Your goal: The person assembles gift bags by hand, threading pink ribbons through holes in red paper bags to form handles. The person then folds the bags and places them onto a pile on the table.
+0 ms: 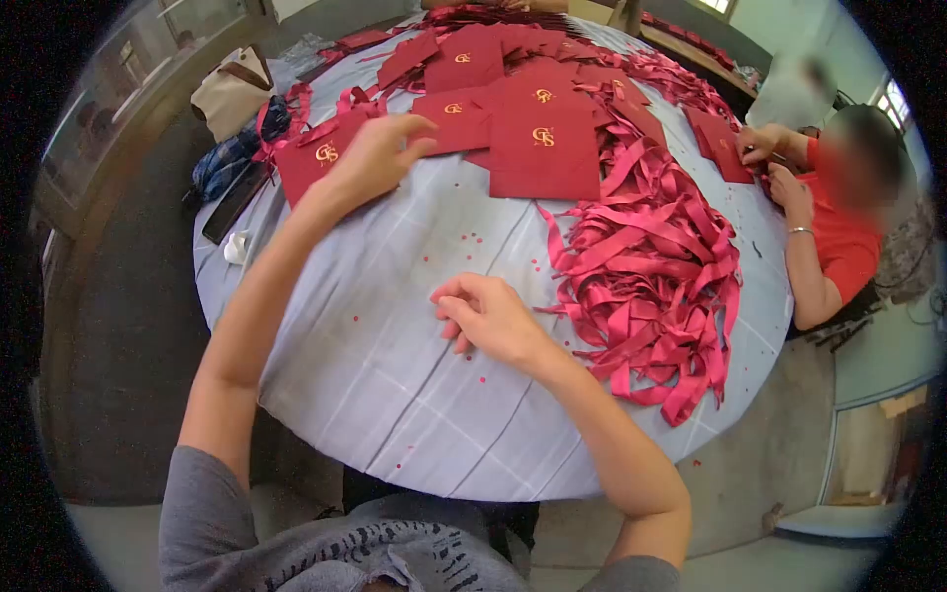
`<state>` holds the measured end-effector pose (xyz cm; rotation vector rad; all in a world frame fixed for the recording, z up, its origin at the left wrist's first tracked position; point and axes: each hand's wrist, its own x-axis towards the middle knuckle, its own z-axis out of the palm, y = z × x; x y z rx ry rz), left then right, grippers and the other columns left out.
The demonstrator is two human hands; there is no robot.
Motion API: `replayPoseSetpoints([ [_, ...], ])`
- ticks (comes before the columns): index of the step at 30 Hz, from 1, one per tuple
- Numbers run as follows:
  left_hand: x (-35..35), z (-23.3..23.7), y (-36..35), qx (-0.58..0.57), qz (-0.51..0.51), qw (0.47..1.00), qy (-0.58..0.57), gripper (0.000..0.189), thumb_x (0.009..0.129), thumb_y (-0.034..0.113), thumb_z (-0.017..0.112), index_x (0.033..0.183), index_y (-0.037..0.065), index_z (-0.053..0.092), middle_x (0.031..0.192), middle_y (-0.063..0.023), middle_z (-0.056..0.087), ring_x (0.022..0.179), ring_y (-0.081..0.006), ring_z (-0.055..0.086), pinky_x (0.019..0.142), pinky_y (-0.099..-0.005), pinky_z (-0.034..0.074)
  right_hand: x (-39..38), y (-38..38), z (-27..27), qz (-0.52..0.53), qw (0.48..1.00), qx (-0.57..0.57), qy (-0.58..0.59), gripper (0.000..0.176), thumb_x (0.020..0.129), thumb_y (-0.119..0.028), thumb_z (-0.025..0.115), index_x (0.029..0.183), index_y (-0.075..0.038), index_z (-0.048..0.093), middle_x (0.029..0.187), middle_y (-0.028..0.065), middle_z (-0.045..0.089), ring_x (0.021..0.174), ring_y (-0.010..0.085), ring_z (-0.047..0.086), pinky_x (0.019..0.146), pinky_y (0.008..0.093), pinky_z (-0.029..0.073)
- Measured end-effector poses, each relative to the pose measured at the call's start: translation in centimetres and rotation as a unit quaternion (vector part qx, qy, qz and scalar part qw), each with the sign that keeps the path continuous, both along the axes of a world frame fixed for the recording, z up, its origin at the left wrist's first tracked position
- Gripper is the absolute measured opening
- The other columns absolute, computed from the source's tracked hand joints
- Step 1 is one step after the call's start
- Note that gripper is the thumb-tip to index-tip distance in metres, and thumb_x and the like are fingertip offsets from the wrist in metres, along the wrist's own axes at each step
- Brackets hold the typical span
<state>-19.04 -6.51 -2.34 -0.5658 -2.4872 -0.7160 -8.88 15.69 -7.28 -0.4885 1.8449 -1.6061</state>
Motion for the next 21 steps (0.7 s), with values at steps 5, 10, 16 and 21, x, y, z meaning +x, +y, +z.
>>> replayPoseSetpoints([
  [5, -5.2, -1.9, 6.6, 0.16, 0.089, 0.946, -0.266, 0.055, 0.074, 0.028, 0.073, 0.112, -0.006, 0.053, 0.096, -0.0181, 0.062, 0.082, -0.0222, 0.063, 0.062, -0.0325, 0.051, 0.2, -0.1, -0.1, -0.017, 1.0, -0.007, 0.016, 0.022, 0.09, -0.015, 0.049, 0.099, 0.004, 0.057, 0.077, 0.0096, 0.06, 0.054, 0.0131, 0.058, 0.045, 0.0265, 0.047],
  [10, -9.6, -5.6, 8.1, 0.241, 0.122, 0.929, -0.252, 0.074, 0.057, 0.024, 0.084, 0.107, -0.008, 0.04, 0.095, -0.0218, 0.06, 0.074, -0.029, 0.064, 0.064, -0.0363, 0.053, 0.3, 0.0, 0.8, 0.008, 0.999, 0.013, 0.033, 0.021, 0.088, -0.013, 0.048, 0.096, 0.004, 0.057, 0.075, 0.0099, 0.06, 0.054, 0.0144, 0.059, 0.045, 0.0271, 0.048],
  [16, -3.9, -1.3, 8.2, 0.437, -0.034, 0.851, -0.29, 0.069, 0.07, 0.003, 0.072, 0.124, -0.007, 0.029, 0.107, -0.0188, 0.054, 0.087, -0.0233, 0.061, 0.068, -0.0304, 0.052, 0.2, 0.7, 2.1, -0.065, 0.992, -0.018, 0.103, 0.018, 0.087, -0.011, 0.049, 0.089, 0.004, 0.059, 0.074, 0.0081, 0.062, 0.059, 0.0138, 0.06, 0.053, 0.0285, 0.048],
  [21, 5.4, 0.2, 4.4, 0.247, -0.11, 0.959, -0.089, 0.094, 0.077, 0.008, 0.067, 0.146, 0.013, 0.003, 0.151, -0.0103, 0.007, 0.132, -0.0306, 0.027, 0.1, -0.0453, 0.035, 4.0, 3.5, 10.9, -0.181, 0.941, -0.217, 0.189, 0.016, 0.088, -0.006, 0.048, 0.098, 0.002, 0.058, 0.084, 0.0052, 0.061, 0.076, 0.01, 0.059, 0.064, 0.0231, 0.047],
])
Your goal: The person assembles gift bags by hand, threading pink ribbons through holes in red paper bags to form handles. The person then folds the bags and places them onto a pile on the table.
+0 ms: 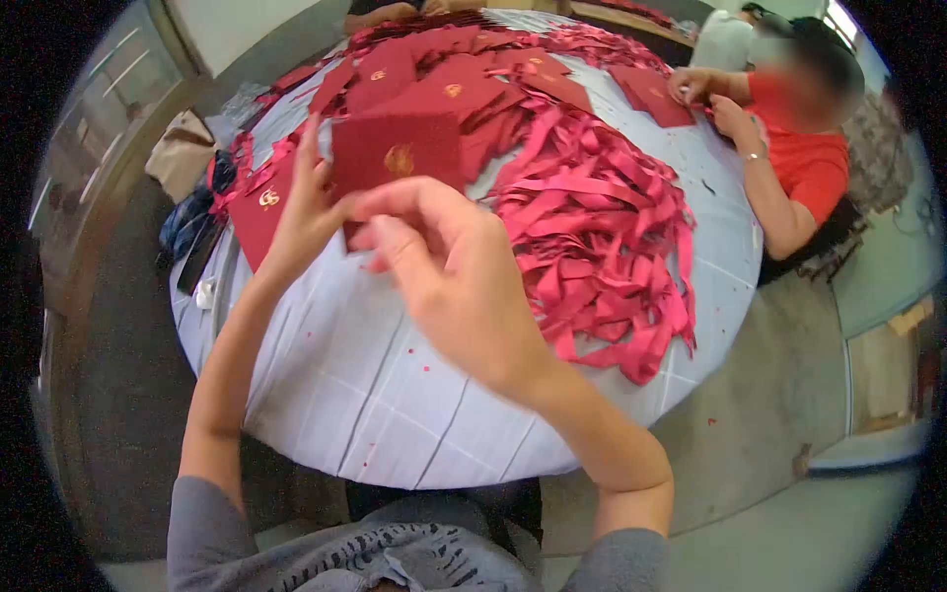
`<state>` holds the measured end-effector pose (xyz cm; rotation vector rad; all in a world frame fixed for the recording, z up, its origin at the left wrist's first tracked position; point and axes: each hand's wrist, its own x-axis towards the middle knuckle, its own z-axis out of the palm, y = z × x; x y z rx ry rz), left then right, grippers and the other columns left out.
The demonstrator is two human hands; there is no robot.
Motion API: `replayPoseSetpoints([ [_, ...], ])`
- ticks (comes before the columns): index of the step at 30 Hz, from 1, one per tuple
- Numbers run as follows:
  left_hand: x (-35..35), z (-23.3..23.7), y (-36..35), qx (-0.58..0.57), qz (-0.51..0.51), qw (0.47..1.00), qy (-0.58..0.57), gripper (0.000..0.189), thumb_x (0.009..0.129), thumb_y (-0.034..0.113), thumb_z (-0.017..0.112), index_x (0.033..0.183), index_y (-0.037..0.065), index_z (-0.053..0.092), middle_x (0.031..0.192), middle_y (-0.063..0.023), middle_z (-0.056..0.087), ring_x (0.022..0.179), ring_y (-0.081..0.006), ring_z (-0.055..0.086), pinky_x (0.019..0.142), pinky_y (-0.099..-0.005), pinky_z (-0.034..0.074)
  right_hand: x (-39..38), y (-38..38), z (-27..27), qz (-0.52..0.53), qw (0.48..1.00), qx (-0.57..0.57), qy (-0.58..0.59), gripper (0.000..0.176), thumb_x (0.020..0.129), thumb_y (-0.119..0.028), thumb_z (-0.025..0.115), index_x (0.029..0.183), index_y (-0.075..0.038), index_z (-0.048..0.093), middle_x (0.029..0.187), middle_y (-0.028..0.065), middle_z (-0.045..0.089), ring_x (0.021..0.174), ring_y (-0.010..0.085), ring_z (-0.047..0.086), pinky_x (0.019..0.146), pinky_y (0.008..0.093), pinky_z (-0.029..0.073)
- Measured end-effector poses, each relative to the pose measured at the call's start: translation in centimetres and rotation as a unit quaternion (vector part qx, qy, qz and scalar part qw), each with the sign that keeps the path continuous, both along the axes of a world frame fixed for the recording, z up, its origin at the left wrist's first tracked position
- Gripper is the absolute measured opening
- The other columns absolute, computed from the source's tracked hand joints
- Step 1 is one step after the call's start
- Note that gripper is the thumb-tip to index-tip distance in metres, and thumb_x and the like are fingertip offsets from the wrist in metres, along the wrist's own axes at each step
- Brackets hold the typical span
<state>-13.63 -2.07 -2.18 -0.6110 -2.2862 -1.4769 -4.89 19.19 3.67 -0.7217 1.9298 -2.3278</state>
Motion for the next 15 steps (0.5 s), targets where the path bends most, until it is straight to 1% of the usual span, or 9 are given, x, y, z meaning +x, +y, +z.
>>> replayPoseSetpoints([
  [2, 3.5, -0.4, -1.6, -0.155, -0.001, 0.984, 0.085, 0.094, 0.079, 0.011, 0.067, 0.146, 0.014, 0.001, 0.152, -0.0096, 0.002, 0.138, -0.0271, 0.011, 0.105, -0.0433, 0.029, 3.3, 0.9, 2.5, 0.016, 0.996, -0.084, 0.039, 0.016, 0.087, -0.004, 0.05, 0.1, 0.001, 0.057, 0.09, 0.0074, 0.059, 0.081, 0.0104, 0.057, 0.07, 0.0235, 0.047],
  [3, 5.0, -0.9, -1.4, -0.09, -0.02, 0.993, 0.074, 0.099, 0.076, 0.003, 0.068, 0.146, 0.015, 0.0, 0.151, -0.0116, 0.007, 0.133, -0.0263, 0.027, 0.099, -0.0387, 0.037, 4.8, 1.1, 3.2, 0.047, 0.991, -0.12, 0.028, 0.015, 0.085, -0.004, 0.051, 0.098, 0.002, 0.055, 0.087, 0.008, 0.058, 0.078, 0.0116, 0.057, 0.068, 0.0244, 0.046],
  [5, 6.2, -1.9, -2.0, -0.056, -0.068, 0.994, 0.066, 0.099, 0.075, 0.002, 0.068, 0.146, 0.015, 0.0, 0.151, -0.0118, 0.009, 0.131, -0.0259, 0.03, 0.097, -0.0378, 0.039, 5.6, 0.1, 3.0, 0.107, 0.967, -0.201, 0.117, 0.007, 0.083, -0.002, 0.049, 0.089, 0.001, 0.053, 0.073, 0.007, 0.056, 0.069, 0.0138, 0.056, 0.058, 0.0275, 0.045],
  [7, 6.9, -2.7, -3.5, -0.032, -0.072, 0.996, 0.046, 0.101, 0.074, -0.001, 0.068, 0.146, 0.015, 0.0, 0.151, -0.0122, 0.011, 0.127, -0.0251, 0.035, 0.094, -0.036, 0.041, 7.1, 0.5, 4.2, 0.134, 0.976, -0.163, 0.061, 0.007, 0.078, 0.002, 0.049, 0.084, 0.001, 0.053, 0.066, 0.011, 0.054, 0.062, 0.0189, 0.056, 0.056, 0.0306, 0.044],
  [8, 7.3, -3.1, -4.3, -0.025, -0.064, 0.997, 0.035, 0.101, 0.073, -0.003, 0.068, 0.146, 0.015, 0.0, 0.15, -0.0124, 0.012, 0.125, -0.0247, 0.037, 0.092, -0.0351, 0.042, 8.2, -0.5, 4.2, 0.112, 0.979, -0.159, 0.056, 0.007, 0.078, 0.002, 0.049, 0.084, 0.001, 0.053, 0.066, 0.011, 0.054, 0.062, 0.0189, 0.056, 0.056, 0.0306, 0.044],
  [10, 8.3, -3.6, -5.5, -0.014, -0.025, 0.999, 0.02, 0.103, 0.071, -0.005, 0.068, 0.146, 0.014, 0.0, 0.15, -0.0128, 0.015, 0.121, -0.0239, 0.042, 0.089, -0.0333, 0.045, 9.9, -2.6, 5.1, -0.142, 0.954, -0.218, 0.152, 0.012, 0.072, 0.006, 0.052, 0.079, -0.002, 0.057, 0.068, 0.0132, 0.057, 0.063, 0.025, 0.056, 0.06, 0.0335, 0.044],
  [11, 9.0, -3.7, -5.7, -0.01, 0.002, 1.0, 0.012, 0.103, 0.071, -0.007, 0.068, 0.146, 0.014, 0.0, 0.15, -0.013, 0.016, 0.119, -0.0236, 0.045, 0.087, -0.0324, 0.046, 9.2, -1.9, 5.4, -0.145, 0.954, -0.215, 0.15, 0.012, 0.072, 0.006, 0.052, 0.079, -0.002, 0.057, 0.068, 0.0132, 0.057, 0.063, 0.025, 0.056, 0.06, 0.0335, 0.044],
  [12, 9.9, -2.7, -3.8, -0.013, 0.037, 0.998, 0.046, 0.101, 0.068, -0.013, 0.065, 0.146, 0.012, 0.005, 0.148, -0.0122, 0.022, 0.107, -0.0193, 0.052, 0.074, -0.0261, 0.049, 9.5, -2.0, 5.3, -0.144, 0.958, -0.201, 0.145, 0.012, 0.073, 0.006, 0.052, 0.08, -0.001, 0.057, 0.068, 0.0131, 0.057, 0.063, 0.0249, 0.056, 0.06, 0.0331, 0.044],
  [15, 10.0, -1.3, -2.5, -0.063, 0.043, 0.997, 0.026, 0.093, 0.07, -0.014, 0.064, 0.144, 0.009, 0.013, 0.149, -0.0113, 0.021, 0.109, -0.0194, 0.051, 0.071, -0.0243, 0.049, 10.7, -1.5, 5.3, -0.14, 0.969, -0.155, 0.131, 0.011, 0.074, 0.005, 0.052, 0.082, -0.001, 0.056, 0.07, 0.0129, 0.057, 0.063, 0.0246, 0.056, 0.059, 0.0319, 0.044],
])
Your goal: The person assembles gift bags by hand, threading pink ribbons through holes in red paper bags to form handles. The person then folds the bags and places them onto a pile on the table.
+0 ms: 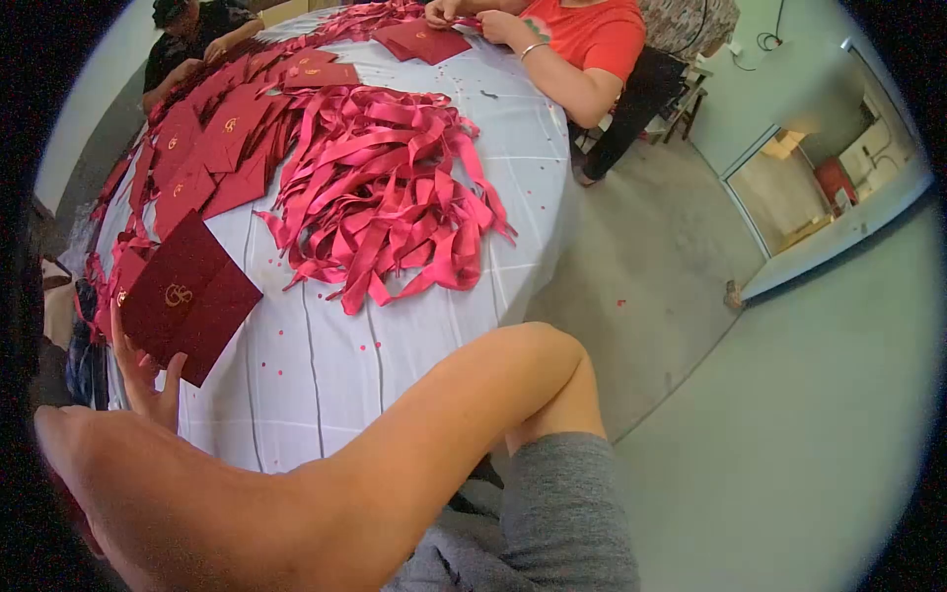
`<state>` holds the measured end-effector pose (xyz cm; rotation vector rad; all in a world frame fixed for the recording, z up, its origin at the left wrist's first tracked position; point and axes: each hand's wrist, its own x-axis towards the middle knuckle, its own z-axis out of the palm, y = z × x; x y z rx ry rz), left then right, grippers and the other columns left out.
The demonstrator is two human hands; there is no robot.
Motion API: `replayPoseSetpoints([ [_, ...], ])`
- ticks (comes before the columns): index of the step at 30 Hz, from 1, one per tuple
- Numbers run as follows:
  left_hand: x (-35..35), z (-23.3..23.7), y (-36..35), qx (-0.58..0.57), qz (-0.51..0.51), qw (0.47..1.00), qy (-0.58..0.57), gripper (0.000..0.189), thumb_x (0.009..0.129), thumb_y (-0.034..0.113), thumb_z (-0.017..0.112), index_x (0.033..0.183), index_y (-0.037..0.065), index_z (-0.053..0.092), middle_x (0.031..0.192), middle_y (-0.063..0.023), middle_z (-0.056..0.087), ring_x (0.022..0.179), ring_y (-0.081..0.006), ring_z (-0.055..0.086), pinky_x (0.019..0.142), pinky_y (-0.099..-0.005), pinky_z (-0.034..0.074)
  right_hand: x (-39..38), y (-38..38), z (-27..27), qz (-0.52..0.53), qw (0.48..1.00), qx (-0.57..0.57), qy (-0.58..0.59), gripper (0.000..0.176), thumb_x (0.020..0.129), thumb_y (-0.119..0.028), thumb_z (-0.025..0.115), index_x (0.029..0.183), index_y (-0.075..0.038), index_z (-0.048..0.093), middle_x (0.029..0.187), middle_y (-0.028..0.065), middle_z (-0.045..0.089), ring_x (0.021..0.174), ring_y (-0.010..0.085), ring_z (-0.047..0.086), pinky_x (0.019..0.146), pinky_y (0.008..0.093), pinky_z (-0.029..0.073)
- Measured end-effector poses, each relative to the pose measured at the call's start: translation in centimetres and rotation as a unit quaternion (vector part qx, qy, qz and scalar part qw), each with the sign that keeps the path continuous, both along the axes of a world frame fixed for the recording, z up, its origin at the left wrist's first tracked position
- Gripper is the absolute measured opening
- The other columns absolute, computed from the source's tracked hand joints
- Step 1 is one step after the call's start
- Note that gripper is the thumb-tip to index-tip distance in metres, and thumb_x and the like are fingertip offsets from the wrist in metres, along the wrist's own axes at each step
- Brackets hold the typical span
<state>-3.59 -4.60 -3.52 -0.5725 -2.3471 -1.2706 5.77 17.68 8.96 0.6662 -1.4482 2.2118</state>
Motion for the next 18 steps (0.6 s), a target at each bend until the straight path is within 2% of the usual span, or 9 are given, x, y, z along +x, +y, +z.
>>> replayPoseSetpoints([
  [1, -0.2, -0.1, -0.1, -0.003, -0.006, 1.0, 0.026, 0.088, 0.07, -0.014, 0.063, 0.142, 0.009, 0.02, 0.149, -0.0107, 0.019, 0.11, -0.0198, 0.051, 0.068, -0.0227, 0.049, 0.3, 0.4, 0.2, 0.0, 1.0, 0.016, -0.006, 0.011, 0.075, 0.005, 0.052, 0.083, 0.0, 0.056, 0.07, 0.0128, 0.057, 0.063, 0.0245, 0.056, 0.059, 0.0315, 0.044],
  [5, -0.5, -0.6, -0.2, -0.006, -0.025, 0.998, 0.065, 0.086, 0.069, -0.014, 0.064, 0.141, 0.008, 0.022, 0.148, -0.0103, 0.023, 0.113, -0.0212, 0.05, 0.069, -0.0237, 0.05, 1.4, 2.1, 1.0, 0.013, 0.997, 0.072, -0.031, 0.01, 0.077, 0.004, 0.051, 0.085, 0.001, 0.056, 0.072, 0.0125, 0.058, 0.063, 0.0242, 0.055, 0.058, 0.0299, 0.044],
  [7, -0.5, -1.0, -0.6, 0.047, -0.057, 0.997, 0.03, 0.083, 0.069, -0.014, 0.063, 0.139, 0.007, 0.024, 0.144, -0.0099, 0.027, 0.114, -0.0227, 0.049, 0.07, -0.0244, 0.05, 1.8, 3.1, 1.4, 0.027, 0.994, 0.096, -0.045, 0.01, 0.078, 0.003, 0.051, 0.086, 0.001, 0.056, 0.073, 0.0124, 0.058, 0.063, 0.024, 0.055, 0.057, 0.0291, 0.044],
  [8, -0.5, -0.8, -0.5, 0.023, -0.037, 0.997, 0.06, 0.083, 0.069, -0.014, 0.063, 0.139, 0.007, 0.025, 0.141, -0.0099, 0.032, 0.112, -0.0228, 0.05, 0.071, -0.0253, 0.05, 1.9, 3.4, 1.6, 0.042, 0.992, 0.104, -0.051, 0.01, 0.078, 0.003, 0.051, 0.087, 0.001, 0.056, 0.074, 0.0123, 0.058, 0.063, 0.0239, 0.055, 0.057, 0.0287, 0.044],
  [10, 0.2, -0.1, 0.0, 0.012, -0.023, 0.999, 0.044, 0.079, 0.07, -0.014, 0.063, 0.137, 0.006, 0.027, 0.141, -0.0105, 0.033, 0.097, -0.0189, 0.057, 0.072, -0.0262, 0.05, 1.9, 3.9, 1.4, 0.079, 0.988, 0.116, -0.06, 0.01, 0.079, 0.003, 0.051, 0.088, 0.002, 0.056, 0.075, 0.0121, 0.058, 0.063, 0.0237, 0.055, 0.056, 0.0279, 0.044],
  [12, 0.8, 0.8, 0.2, -0.06, 0.033, 0.996, 0.053, 0.068, 0.07, -0.011, 0.066, 0.131, 0.006, 0.04, 0.131, -0.01, 0.042, 0.077, -0.0132, 0.053, 0.072, -0.0256, 0.049, 1.8, 3.9, 1.2, 0.124, 0.982, 0.128, -0.065, 0.011, 0.08, 0.002, 0.051, 0.09, 0.002, 0.056, 0.076, 0.012, 0.058, 0.063, 0.0235, 0.055, 0.056, 0.0271, 0.044],
  [14, 0.9, 1.4, 0.3, -0.089, 0.065, 0.99, 0.084, 0.06, 0.07, -0.008, 0.068, 0.125, 0.007, 0.049, 0.119, -0.0106, 0.047, 0.088, -0.0167, 0.054, 0.073, -0.027, 0.048, 1.4, 3.9, 1.5, 0.188, 0.97, 0.14, -0.062, 0.011, 0.081, 0.002, 0.051, 0.091, 0.003, 0.056, 0.077, 0.0118, 0.058, 0.062, 0.0234, 0.055, 0.055, 0.0263, 0.044],
  [16, 0.7, 1.9, 0.9, -0.142, 0.083, 0.975, 0.15, 0.051, 0.069, -0.005, 0.069, 0.117, 0.005, 0.052, 0.114, -0.014, 0.05, 0.106, -0.0283, 0.051, 0.084, -0.034, 0.046, 0.5, 4.0, 1.6, 0.262, 0.952, 0.15, -0.055, 0.011, 0.082, 0.001, 0.051, 0.092, 0.003, 0.055, 0.078, 0.0117, 0.058, 0.062, 0.0232, 0.054, 0.055, 0.0255, 0.044],
  [18, 0.9, 3.1, 1.4, -0.173, 0.095, 0.96, 0.198, 0.041, 0.069, -0.004, 0.069, 0.107, 0.003, 0.054, 0.112, -0.0148, 0.05, 0.104, -0.0328, 0.051, 0.085, -0.0364, 0.045, -0.3, 4.0, 1.7, 0.33, 0.928, 0.166, -0.043, 0.012, 0.083, 0.001, 0.051, 0.094, 0.004, 0.055, 0.079, 0.0115, 0.059, 0.062, 0.023, 0.054, 0.054, 0.0247, 0.044],
])
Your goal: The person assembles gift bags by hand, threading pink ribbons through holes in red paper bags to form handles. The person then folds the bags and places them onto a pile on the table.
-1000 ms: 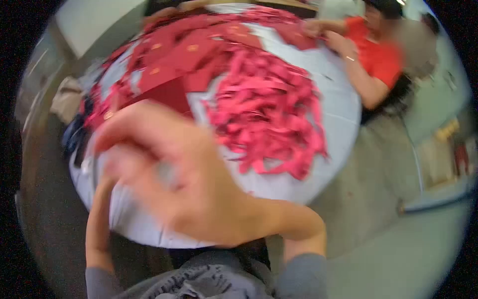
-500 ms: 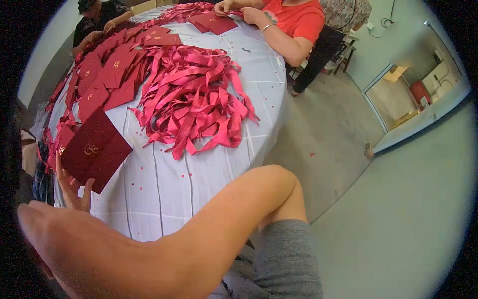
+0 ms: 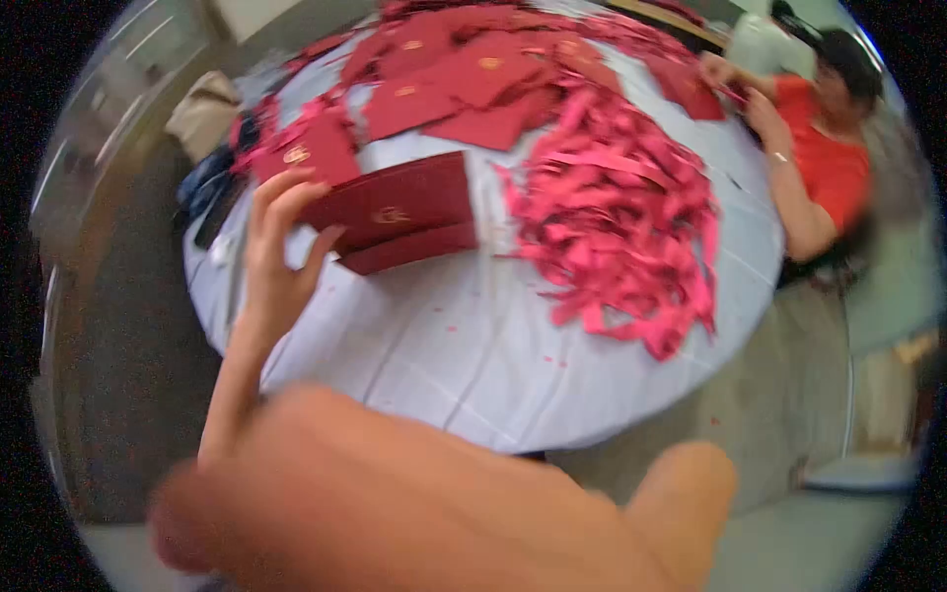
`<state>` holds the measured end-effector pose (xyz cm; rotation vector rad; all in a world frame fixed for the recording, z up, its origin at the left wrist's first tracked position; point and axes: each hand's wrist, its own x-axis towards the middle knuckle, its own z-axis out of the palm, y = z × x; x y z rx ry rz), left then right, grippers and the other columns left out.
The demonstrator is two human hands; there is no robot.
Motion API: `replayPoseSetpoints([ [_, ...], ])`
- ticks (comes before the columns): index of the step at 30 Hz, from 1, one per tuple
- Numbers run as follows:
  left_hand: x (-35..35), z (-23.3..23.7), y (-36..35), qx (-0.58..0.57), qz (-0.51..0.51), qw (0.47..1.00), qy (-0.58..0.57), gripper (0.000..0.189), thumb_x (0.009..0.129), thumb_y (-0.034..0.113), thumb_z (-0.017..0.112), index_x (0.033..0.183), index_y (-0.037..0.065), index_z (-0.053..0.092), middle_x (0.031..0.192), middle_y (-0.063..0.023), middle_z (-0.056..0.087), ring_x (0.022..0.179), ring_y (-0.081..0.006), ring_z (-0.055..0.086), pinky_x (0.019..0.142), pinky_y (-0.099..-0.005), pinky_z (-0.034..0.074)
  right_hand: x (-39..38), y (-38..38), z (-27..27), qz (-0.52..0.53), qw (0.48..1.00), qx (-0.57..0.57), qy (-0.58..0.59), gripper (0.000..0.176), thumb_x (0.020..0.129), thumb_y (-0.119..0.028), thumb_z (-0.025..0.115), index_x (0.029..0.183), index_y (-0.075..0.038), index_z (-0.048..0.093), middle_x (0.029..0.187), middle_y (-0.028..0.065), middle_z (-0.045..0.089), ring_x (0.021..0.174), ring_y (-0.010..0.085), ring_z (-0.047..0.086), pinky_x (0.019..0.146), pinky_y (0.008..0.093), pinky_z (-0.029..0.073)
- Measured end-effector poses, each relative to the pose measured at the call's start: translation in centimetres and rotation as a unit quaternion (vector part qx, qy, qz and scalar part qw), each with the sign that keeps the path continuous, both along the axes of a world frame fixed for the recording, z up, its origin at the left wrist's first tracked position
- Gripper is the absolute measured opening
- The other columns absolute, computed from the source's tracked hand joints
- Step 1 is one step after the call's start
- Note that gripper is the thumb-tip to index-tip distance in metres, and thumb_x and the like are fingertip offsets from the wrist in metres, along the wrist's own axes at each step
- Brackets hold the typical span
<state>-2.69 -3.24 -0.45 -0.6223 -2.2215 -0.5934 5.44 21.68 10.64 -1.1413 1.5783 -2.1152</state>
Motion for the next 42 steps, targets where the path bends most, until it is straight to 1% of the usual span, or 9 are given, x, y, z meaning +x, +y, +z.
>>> replayPoseSetpoints([
  [9, -1.3, 0.2, 0.4, -0.021, 0.002, 1.0, 0.013, 0.036, 0.071, -0.004, 0.062, 0.105, 0.006, 0.056, 0.098, -0.0129, 0.054, 0.094, -0.0318, 0.053, 0.083, -0.0394, 0.042, -1.8, 0.1, 0.5, 0.127, 0.985, 0.107, 0.048, 0.014, 0.087, -0.001, 0.05, 0.099, 0.006, 0.055, 0.083, 0.011, 0.059, 0.062, 0.0223, 0.054, 0.052, 0.0215, 0.045],
  [12, -1.5, 0.1, 0.5, 0.002, 0.011, 1.0, -0.001, 0.035, 0.071, -0.005, 0.062, 0.104, 0.005, 0.055, 0.099, -0.0138, 0.054, 0.095, -0.0324, 0.053, 0.085, -0.0393, 0.043, -0.5, -0.2, -0.7, 0.259, 0.892, -0.162, -0.334, 0.023, 0.088, -0.003, 0.048, 0.107, 0.01, 0.053, 0.069, 0.0095, 0.063, 0.049, 0.0234, 0.051, 0.052, 0.0181, 0.041],
  [13, -1.7, 0.0, 0.7, 0.004, 0.016, 1.0, 0.001, 0.035, 0.071, -0.005, 0.062, 0.104, 0.005, 0.055, 0.099, -0.0138, 0.054, 0.095, -0.0324, 0.053, 0.085, -0.0393, 0.043, -0.4, 0.7, 0.6, 0.139, 0.988, 0.038, -0.054, 0.027, 0.089, -0.004, 0.047, 0.113, 0.009, 0.049, 0.071, 0.0093, 0.063, 0.054, 0.0245, 0.055, 0.054, 0.021, 0.043],
  [14, -2.0, -0.1, 0.7, 0.019, -0.002, 1.0, -0.001, 0.034, 0.071, -0.006, 0.06, 0.103, 0.004, 0.054, 0.1, -0.0145, 0.053, 0.096, -0.0329, 0.053, 0.085, -0.0392, 0.043, -0.5, 1.2, 1.4, 0.001, 0.944, 0.23, 0.237, 0.032, 0.089, -0.005, 0.046, 0.119, 0.009, 0.045, 0.074, 0.0091, 0.062, 0.058, 0.0257, 0.058, 0.056, 0.0239, 0.046],
  [17, -2.5, -0.4, 0.8, 0.038, -0.013, 0.999, 0.021, 0.032, 0.071, -0.008, 0.059, 0.101, 0.002, 0.053, 0.103, -0.0156, 0.051, 0.098, -0.0343, 0.051, 0.085, -0.0392, 0.042, -1.5, 0.7, -1.9, -0.048, 0.978, 0.081, 0.189, 0.009, 0.08, 0.003, 0.051, 0.088, 0.0, 0.052, 0.078, 0.0083, 0.056, 0.074, 0.0102, 0.056, 0.063, 0.0235, 0.043],
  [19, -2.4, -0.6, 1.0, 0.045, -0.005, 0.998, 0.04, 0.033, 0.069, -0.01, 0.056, 0.1, 0.002, 0.053, 0.105, -0.0154, 0.047, 0.1, -0.0344, 0.047, 0.086, -0.0389, 0.041, -2.7, -2.1, -3.1, -0.337, 0.863, 0.164, 0.339, 0.029, 0.067, 0.014, 0.053, 0.091, -0.003, 0.057, 0.088, 0.0138, 0.061, 0.074, 0.025, 0.056, 0.066, 0.0347, 0.045],
  [27, -1.6, 0.4, 1.3, -0.049, 0.057, 0.995, 0.061, 0.037, 0.064, -0.01, 0.06, 0.098, 0.005, 0.054, 0.095, -0.0111, 0.049, 0.097, -0.0336, 0.044, 0.088, -0.0413, 0.038, -14.3, -4.8, -10.0, -0.386, 0.706, 0.279, 0.525, 0.036, 0.074, -0.002, 0.06, 0.109, -0.005, 0.057, 0.102, 0.0086, 0.055, 0.098, 0.0265, 0.05, 0.085, 0.0391, 0.038],
  [38, -1.7, 2.7, -1.0, -0.1, 0.007, 0.994, -0.049, 0.024, 0.068, 0.006, 0.069, 0.091, 0.007, 0.062, 0.088, -0.0097, 0.06, 0.097, -0.0274, 0.051, 0.089, -0.0392, 0.036, -13.7, -4.4, -11.6, -0.415, 0.716, 0.202, 0.523, 0.021, 0.073, -0.002, 0.065, 0.093, -0.003, 0.059, 0.102, 0.0129, 0.056, 0.099, 0.031, 0.054, 0.085, 0.0391, 0.044],
  [42, -1.9, 3.3, -1.3, -0.016, -0.045, 0.986, -0.162, 0.018, 0.07, 0.0, 0.068, 0.087, -0.001, 0.061, 0.079, -0.0105, 0.061, 0.077, -0.0238, 0.058, 0.07, -0.0299, 0.046, -13.5, -3.9, -11.4, -0.412, 0.739, 0.191, 0.498, 0.02, 0.073, -0.002, 0.065, 0.092, -0.003, 0.06, 0.102, 0.012, 0.056, 0.098, 0.0304, 0.053, 0.084, 0.0377, 0.044],
])
